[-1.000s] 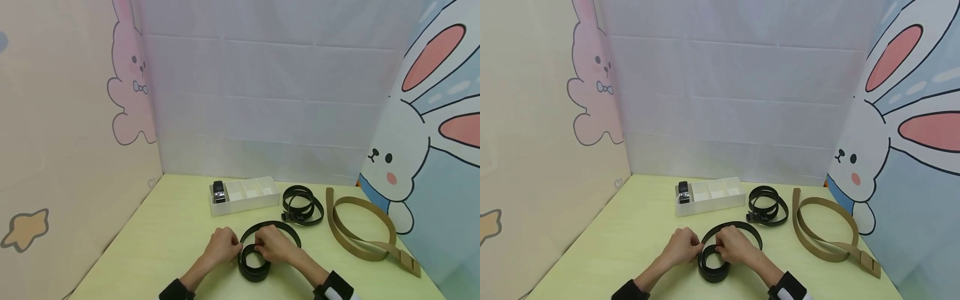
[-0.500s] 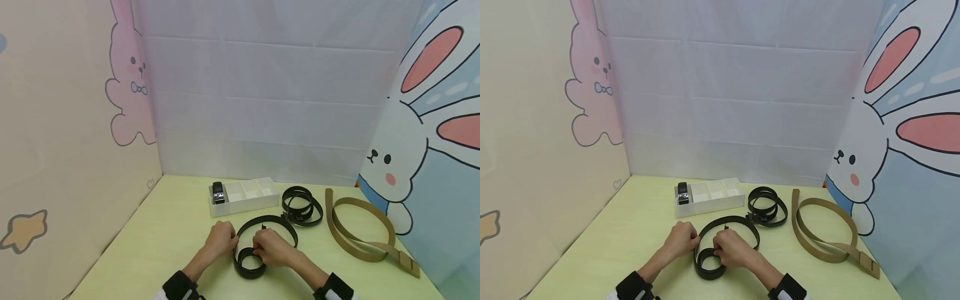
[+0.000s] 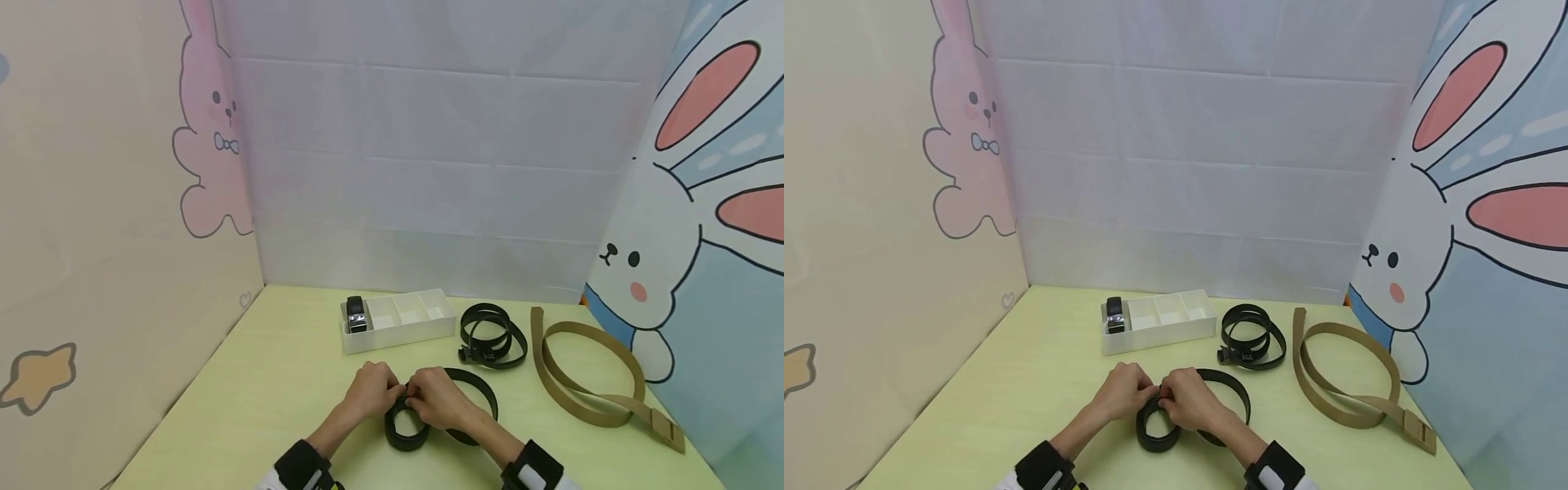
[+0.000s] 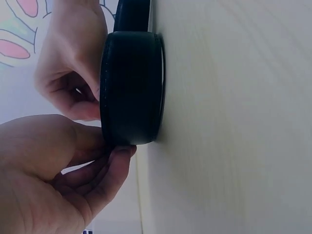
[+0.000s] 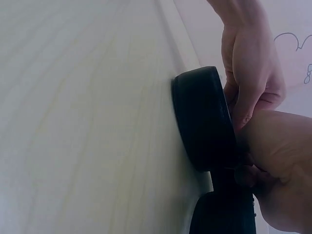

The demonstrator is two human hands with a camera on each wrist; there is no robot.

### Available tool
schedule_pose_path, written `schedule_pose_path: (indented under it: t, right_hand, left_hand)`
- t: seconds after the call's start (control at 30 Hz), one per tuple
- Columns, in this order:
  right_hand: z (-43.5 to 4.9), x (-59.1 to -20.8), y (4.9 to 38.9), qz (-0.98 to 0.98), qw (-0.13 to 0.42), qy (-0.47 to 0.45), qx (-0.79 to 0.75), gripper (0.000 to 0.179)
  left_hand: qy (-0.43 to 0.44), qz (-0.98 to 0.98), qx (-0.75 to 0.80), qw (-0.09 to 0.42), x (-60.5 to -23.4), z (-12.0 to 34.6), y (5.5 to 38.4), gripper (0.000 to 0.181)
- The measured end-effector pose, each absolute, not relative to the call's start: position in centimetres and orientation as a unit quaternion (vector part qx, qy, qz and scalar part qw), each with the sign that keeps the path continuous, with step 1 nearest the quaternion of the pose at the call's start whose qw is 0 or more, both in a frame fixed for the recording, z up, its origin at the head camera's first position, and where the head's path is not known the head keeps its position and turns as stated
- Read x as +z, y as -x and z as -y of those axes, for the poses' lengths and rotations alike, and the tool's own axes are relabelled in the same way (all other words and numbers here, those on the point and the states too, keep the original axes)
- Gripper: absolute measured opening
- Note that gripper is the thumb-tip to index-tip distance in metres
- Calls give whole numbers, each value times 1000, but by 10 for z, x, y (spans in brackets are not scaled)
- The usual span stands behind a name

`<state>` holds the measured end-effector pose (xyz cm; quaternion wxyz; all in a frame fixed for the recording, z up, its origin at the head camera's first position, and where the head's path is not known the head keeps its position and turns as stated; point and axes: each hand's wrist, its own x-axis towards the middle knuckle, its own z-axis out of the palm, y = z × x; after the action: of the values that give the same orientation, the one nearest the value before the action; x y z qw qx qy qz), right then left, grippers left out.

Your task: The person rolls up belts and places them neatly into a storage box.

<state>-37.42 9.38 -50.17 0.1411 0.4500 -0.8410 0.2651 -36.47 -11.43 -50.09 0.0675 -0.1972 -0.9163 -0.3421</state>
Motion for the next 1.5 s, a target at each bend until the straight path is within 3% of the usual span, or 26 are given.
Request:
schedule_pose_path:
  t: [0.43,0.7,0.87,1.0,1.37,1.5]
  right_hand:
    - [-86,-484,368,889,60,-363,275,21]
    - [-94,-496,376,864,59,-390,313,12]
    - [-109,-503,372,838,146,-390,351,10]
    - [-116,-492,349,863,190,-342,319,12]
    - [-127,-486,322,939,126,-233,220,23]
    - [-133,-482,319,940,89,-250,214,22]
  left_hand:
    - [240,906,-349,3,-491,123,360,16]
    - [216,938,-267,47,-483,110,354,36]
    - [196,950,-234,71,-484,107,349,42]
    - [190,952,-222,90,-486,108,349,42]
    - [188,957,-189,119,-486,120,363,40]
    - [187,955,-194,122,-487,124,368,43]
